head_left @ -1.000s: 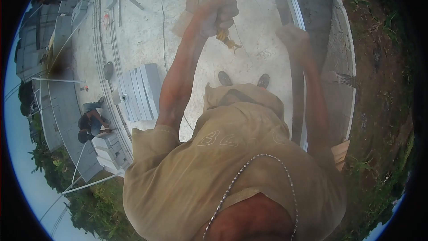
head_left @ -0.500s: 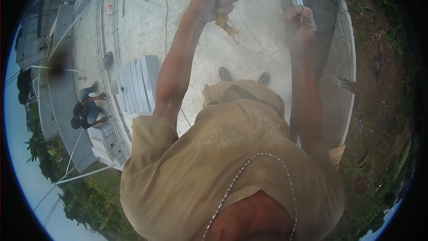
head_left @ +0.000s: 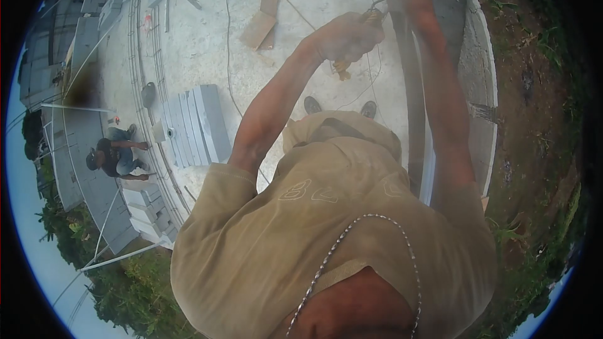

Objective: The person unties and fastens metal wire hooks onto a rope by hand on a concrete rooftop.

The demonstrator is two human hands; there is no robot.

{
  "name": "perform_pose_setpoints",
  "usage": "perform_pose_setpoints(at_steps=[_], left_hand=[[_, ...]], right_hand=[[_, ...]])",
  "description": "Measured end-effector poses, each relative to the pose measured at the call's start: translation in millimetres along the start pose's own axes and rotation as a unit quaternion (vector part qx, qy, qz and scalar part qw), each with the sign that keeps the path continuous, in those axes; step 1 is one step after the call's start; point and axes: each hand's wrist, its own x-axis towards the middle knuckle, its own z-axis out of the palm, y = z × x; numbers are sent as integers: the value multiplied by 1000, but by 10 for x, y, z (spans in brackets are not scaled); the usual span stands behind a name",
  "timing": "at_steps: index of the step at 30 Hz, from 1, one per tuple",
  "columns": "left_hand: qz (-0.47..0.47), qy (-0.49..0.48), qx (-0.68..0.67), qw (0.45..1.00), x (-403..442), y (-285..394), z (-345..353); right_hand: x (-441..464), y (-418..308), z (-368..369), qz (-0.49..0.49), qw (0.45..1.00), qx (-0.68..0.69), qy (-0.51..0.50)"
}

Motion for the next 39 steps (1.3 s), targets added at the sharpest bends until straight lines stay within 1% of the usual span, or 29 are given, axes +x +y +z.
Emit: perform_pose_setpoints(at_steps=[1,2,3,4,5,6,7,8,9,10,11,13,14,15,17,18,20,21,23,24,26,27,30,32,33,35,36,38,39], left_hand=[[-1,11,-46,999,14,-17,-25],[1,10,-45,999,26,-9,-81],[41,5,-145,989,12,7,-171],[80,0,-243,967,-22,44,-239],[84,0,-244,966,-49,99,-313],[122,-12,-251,960,-102,189,-360],[159,-22,-260,952,-152,260,-403],[161,-18,-262,951,-175,329,-453],[167,-15,-250,954,-178,401,-511],[173,-15,-236,956,-165,475,-589],[174,-15,-234,956,-158,550,-685],[131,22,-287,949,-196,633,-898],[134,-25,-297,945,-207,692,-1080],[131,-25,-296,946,-283,742,-1144],[166,-47,-280,945,-395,832,-1242],[161,-50,-280,945,-451,828,-1283],[115,21,-288,950,-567,737,-1318],[111,23,-291,950,-580,685,-1288],[94,-28,-246,964,-603,538,-1224],[90,-64,-247,963,-584,457,-1251],[84,-46,-243,965,-548,319,-1284],[81,-28,-235,968,-544,275,-1298],[75,-25,-239,968,-564,212,-1344],[67,-18,-245,967,-588,165,-1321],[66,-22,-236,969,-587,162,-1304],[64,-21,-229,971,-628,134,-1324],[73,-10,-240,968,-658,117,-1356],[80,1,-252,964,-737,68,-1425],[106,7,-247,963,-792,54,-1459]], right_hand=[[-88,-166,-20,-87,994,-64,5],[-172,-333,-43,-173,977,-128,10],[-250,-457,-61,-256,948,-190,14],[-297,-515,-69,-336,908,-250,17],[-329,-457,-79,-339,907,-251,14],[-401,-278,-97,-255,949,-172,-67],[-505,-32,-127,-163,972,-90,-147],[-616,218,-159,-64,973,-6,-222],[-719,413,-194,37,953,79,-290],[-761,458,-213,133,913,163,-350],[-751,470,-247,130,913,163,-350],[-825,435,-315,208,853,235,-417],[-822,383,-354,235,858,242,-386],[-840,386,-418,235,859,245,-383],[-903,408,-584,226,889,135,-373],[-989,437,-662,227,891,136,-369],[-1198,581,-763,241,881,93,-397],[-1252,675,-764,245,880,95,-395],[-1394,831,-778,305,870,80,-379],[-1407,792,-748,308,870,81,-377],[-1452,697,-647,284,855,-3,-434],[-1482,711,-626,287,854,-1,-434],[-1570,762,-587,316,848,37,-424],[-1661,782,-571,394,843,43,-364],[-1694,801,-577,398,841,43,-365],[-1756,830,-564,316,855,-4,-412],[-1782,778,-545,319,853,-2,-413],[-1825,612,-547,281,865,-39,-414],[-1815,524,-562,282,865,-38,-413]])
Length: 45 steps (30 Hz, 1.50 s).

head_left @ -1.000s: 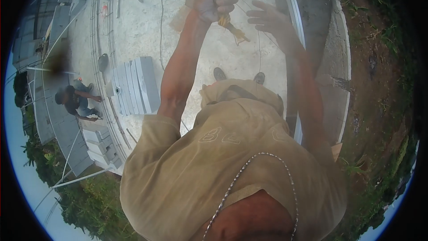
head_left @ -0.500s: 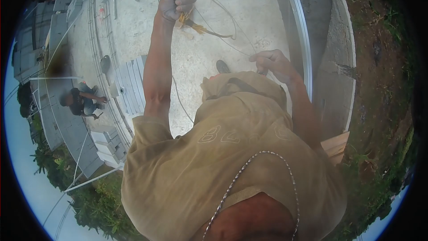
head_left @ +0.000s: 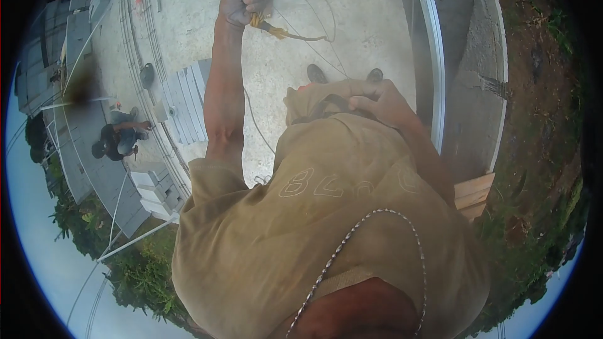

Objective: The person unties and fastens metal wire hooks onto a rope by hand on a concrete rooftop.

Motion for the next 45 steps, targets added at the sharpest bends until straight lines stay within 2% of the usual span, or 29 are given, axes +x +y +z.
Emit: perform_pose_setpoints(at_steps=[2,3,4,5,9,11,12,14,17,20,23,24,26,30,32,33,35,36,38,39,41,42,44,45], left_hand=[[26,0,5,1000,-82,29,-41],[51,34,18,998,-141,27,11],[76,67,29,994,-195,23,53],[73,40,28,996,-233,21,65],[102,90,96,986,-259,-220,383],[86,123,143,978,-203,-277,469],[70,154,189,967,-189,-310,494],[68,143,228,961,-121,-346,471],[53,173,297,938,-24,-424,539],[46,112,265,957,-58,-572,681],[42,-32,210,976,-99,-723,657],[40,-32,211,976,-90,-777,703],[78,-116,23,990,-69,-936,850],[40,-48,30,998,-111,-1093,816],[26,-16,60,998,-151,-1148,833],[27,-27,86,996,-157,-1160,840],[54,-26,118,991,-171,-1200,857],[53,-25,120,991,-173,-1213,917],[87,90,130,984,-175,-1221,1019],[87,92,131,983,-184,-1217,1004],[32,124,113,985,-197,-1211,957],[32,125,114,985,-195,-1209,962],[-42,199,195,960,-191,-1202,991],[-44,200,195,959,-191,-1209,1014]], right_hand=[[-95,-113,-4,-13,997,-69,23],[-139,-109,20,-13,997,-68,24],[-187,-99,47,-47,988,-139,50],[-211,-84,61,-80,972,-209,76],[-150,-43,82,-27,976,-178,120],[-106,-149,81,57,987,-80,126],[-91,-203,46,58,987,-82,124],[-48,-297,-21,59,992,-104,43],[-33,-282,1,46,991,-116,49],[-30,-187,46,22,990,-102,93],[-8,-50,15,-24,980,-127,152],[-1,-50,12,-23,980,-126,154],[17,-60,10,-49,967,-178,174],[48,7,33,-71,963,-185,184],[55,19,9,-15,977,-77,197],[77,48,-5,-17,977,-77,196],[126,145,-19,-115,943,-180,255],[137,172,-39,-116,944,-178,254],[153,209,-100,-137,926,-225,270],[145,217,-120,-138,927,-224,269],[121,232,-166,-193,857,-382,286],[118,272,-210,-193,858,-381,286],[127,382,-274,-291,781,-462,304],[124,407,-270,-290,782,-460,304]])
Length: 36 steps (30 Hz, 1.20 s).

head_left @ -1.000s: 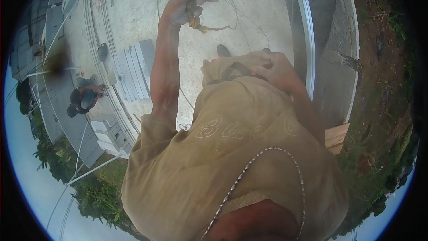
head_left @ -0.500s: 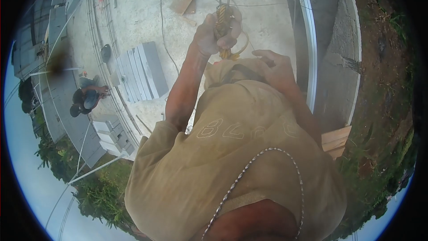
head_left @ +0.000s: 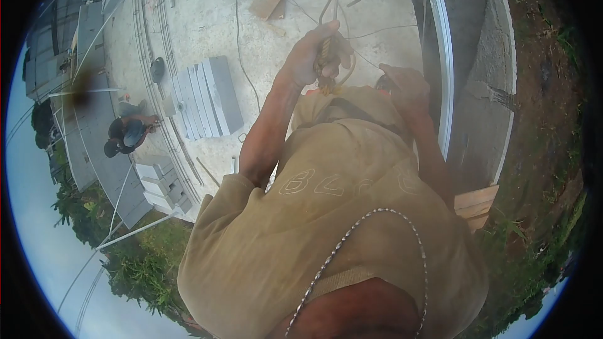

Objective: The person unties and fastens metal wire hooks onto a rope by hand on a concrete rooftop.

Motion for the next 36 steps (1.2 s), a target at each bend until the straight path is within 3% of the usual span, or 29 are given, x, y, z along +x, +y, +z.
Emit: perform_pose_setpoints(at_steps=[2,3,4,5,6,8,9,11,14,15,17,21,24,26,27,29,30,31,34,35,36], left_hand=[[-23,9,28,999,-16,-1,73],[-26,7,29,999,-37,7,122],[-27,10,71,997,-64,12,178],[-27,11,114,993,-72,4,215],[-31,6,114,993,-57,-14,220],[-66,1,239,969,-39,-56,212],[-71,-4,239,968,-28,-61,218],[-108,-28,300,947,-26,-66,208],[-95,-121,310,938,-50,-71,149],[-96,-123,310,938,-43,-64,164],[-134,-70,308,939,-42,-30,194],[-79,-39,353,932,62,-185,200],[-42,-9,364,930,69,-257,233],[-11,75,268,961,67,-252,241],[1,84,272,959,81,-212,179],[70,133,68,986,101,-155,21],[84,173,-22,981,134,-104,-129],[126,149,-134,972,140,12,-279],[208,87,-193,955,55,410,-709],[212,66,-181,958,11,478,-784],[219,71,-181,956,-16,513,-742]], right_hand=[[-36,9,11,103,992,78,8],[-17,-18,-12,107,991,78,9],[8,-50,-45,226,950,208,-51],[25,-69,-88,336,875,331,-106],[44,-44,-114,341,874,330,-103],[87,28,-145,384,754,497,-195],[103,21,-177,389,752,497,-191],[127,-25,-199,428,657,591,-189],[0,135,-99,418,605,633,-241],[13,101,-109,419,604,634,-240],[51,-24,-102,418,697,520,-265],[134,-316,-191,437,684,505,-293],[57,-339,-91,418,731,478,-251],[-40,-232,109,314,849,415,-86],[-25,-179,99,299,853,419,-88],[-91,-69,-2,296,823,469,-123],[-144,-7,-64,316,766,546,-128],[-212,62,-126,336,700,616,-133],[-429,299,-223,375,670,625,-142],[-454,298,-241,370,671,625,-149],[-451,265,-271,348,756,526,-174]])
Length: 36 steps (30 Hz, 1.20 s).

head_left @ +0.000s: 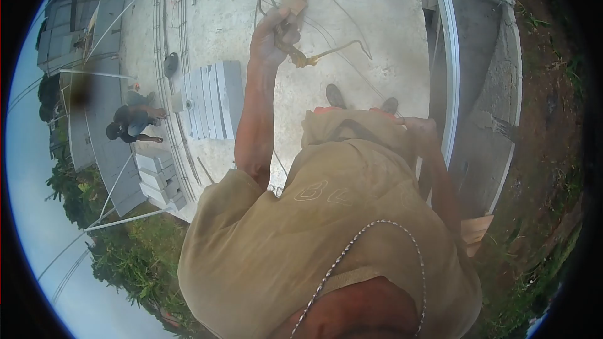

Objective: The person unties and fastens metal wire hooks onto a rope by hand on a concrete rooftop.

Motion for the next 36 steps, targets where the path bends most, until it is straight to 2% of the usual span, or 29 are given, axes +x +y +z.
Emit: perform_pose_setpoints(at_steps=[1,3,4,5,6,7,8,9,10,11,13,14,15,16,17,19,20,21,22,23,24,25,27,29,32,34,35,36], left_hand=[[11,-4,21,1000,-19,9,63],[29,-9,47,998,-37,6,200],[61,41,99,992,-45,-28,270],[90,92,150,980,-49,-36,302],[107,95,215,966,-35,-44,230],[108,96,213,966,-59,-41,152],[75,73,233,967,-85,-20,68],[42,50,252,966,-116,10,29],[44,52,251,966,-159,25,-6],[53,27,246,967,-204,42,-32],[60,-1,240,969,-296,127,-1],[-42,-14,408,912,-345,189,62],[-143,-26,559,817,-388,191,106],[-163,-81,579,795,-406,81,57],[-162,-82,578,796,-430,-32,11],[-211,-76,570,790,-518,-246,-146],[-240,28,501,831,-527,-350,-352],[-239,32,503,830,-512,-431,-428],[-182,127,260,940,-488,-533,-462],[-106,211,-6,972,-476,-607,-550],[-71,133,-50,987,-465,-558,-560],[-66,137,-53,987,-452,-566,-549],[26,152,-117,981,-388,-622,-387],[65,157,-128,977,-329,-660,-274],[148,136,-170,965,-199,-665,-220],[139,119,-204,962,-218,-679,-280],[123,104,-234,959,-205,-625,-290],[102,85,-236,963,-209,-566,-238]], right_hand=[[-25,-16,24,-19,991,-131,17],[-86,103,2,-38,983,-177,37],[-91,96,13,-53,971,-222,65],[-102,90,34,-57,971,-223,63],[-130,0,107,-100,971,-195,99],[-176,-75,136,-142,966,-168,136],[-247,-108,85,-142,966,-170,135],[-326,-133,-23,-83,974,-172,125],[-381,-138,-135,-22,978,-173,113],[-403,-98,-256,-23,978,-173,111],[-427,-35,-412,-68,972,-28,225],[-408,-59,-463,-69,971,-30,229],[-372,-160,-491,-65,958,59,274],[-354,-215,-507,-61,935,149,315],[-335,-214,-523,-61,935,147,316],[-277,-184,-528,-53,928,276,243],[-254,-207,-471,-53,929,278,239],[-248,-253,-363,-66,964,164,200],[-242,-277,-265,-78,983,47,158],[-226,-259,-193,-77,984,46,153],[-203,-231,-130,-74,985,-34,155],[-182,-219,-69,-71,978,-116,155],[-155,-226,23,-49,976,-143,158],[-123,-237,56,-101,964,-214,119],[-166,-313,99,-81,963,-223,129],[-199,-165,-67,-131,929,-328,109],[-235,-297,16,-26,969,-204,138],[-212,-254,17,-48,965,-216,138]])
